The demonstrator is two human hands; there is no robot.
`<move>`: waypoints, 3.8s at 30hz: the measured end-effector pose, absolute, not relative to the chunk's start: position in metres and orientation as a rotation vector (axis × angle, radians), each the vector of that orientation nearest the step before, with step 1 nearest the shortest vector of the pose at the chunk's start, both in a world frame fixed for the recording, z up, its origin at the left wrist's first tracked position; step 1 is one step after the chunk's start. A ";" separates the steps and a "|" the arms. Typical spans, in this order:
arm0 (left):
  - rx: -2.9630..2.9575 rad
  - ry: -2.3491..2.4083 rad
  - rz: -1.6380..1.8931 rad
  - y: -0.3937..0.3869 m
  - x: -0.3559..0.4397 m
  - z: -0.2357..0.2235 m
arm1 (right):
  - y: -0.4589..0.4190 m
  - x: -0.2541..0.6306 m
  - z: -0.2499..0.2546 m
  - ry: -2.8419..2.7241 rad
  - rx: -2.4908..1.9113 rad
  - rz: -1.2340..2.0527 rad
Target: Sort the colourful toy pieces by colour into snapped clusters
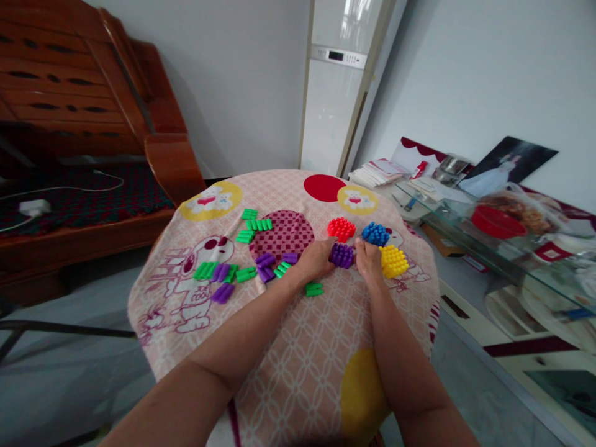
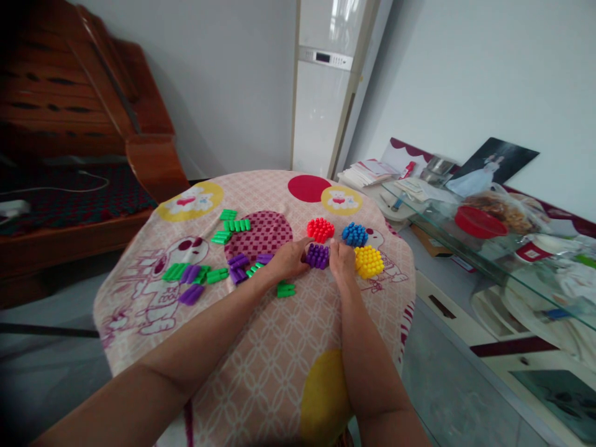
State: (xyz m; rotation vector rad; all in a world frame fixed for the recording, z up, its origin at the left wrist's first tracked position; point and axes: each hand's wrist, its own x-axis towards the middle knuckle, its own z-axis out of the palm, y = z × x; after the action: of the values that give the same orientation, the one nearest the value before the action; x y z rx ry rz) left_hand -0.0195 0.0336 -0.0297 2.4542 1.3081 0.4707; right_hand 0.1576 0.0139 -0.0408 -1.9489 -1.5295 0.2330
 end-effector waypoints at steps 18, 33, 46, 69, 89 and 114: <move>2.438 1.287 0.471 0.032 -0.017 -0.032 | 0.015 0.159 -0.043 -1.552 -1.951 0.149; 2.534 1.449 -0.007 0.066 -0.104 0.014 | 0.014 0.160 -0.043 -1.497 -1.912 0.291; 2.547 1.359 0.209 0.064 -0.096 0.014 | 0.015 0.159 -0.042 -1.499 -1.946 0.257; 2.688 0.916 0.439 0.001 0.002 -0.013 | 0.016 0.161 -0.045 -1.574 -1.946 0.135; 2.414 1.463 -0.164 0.072 -0.156 0.036 | 0.018 0.164 -0.050 -1.535 -1.900 0.180; 2.271 1.084 0.398 0.067 -0.089 0.007 | 0.019 0.163 -0.051 -1.522 -1.894 0.168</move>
State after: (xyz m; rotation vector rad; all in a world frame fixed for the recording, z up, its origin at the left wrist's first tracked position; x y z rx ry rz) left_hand -0.0895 0.0672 0.0072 2.2714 1.0841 0.3983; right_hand 0.1628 0.0189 -0.0513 -1.8937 -1.5222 0.1679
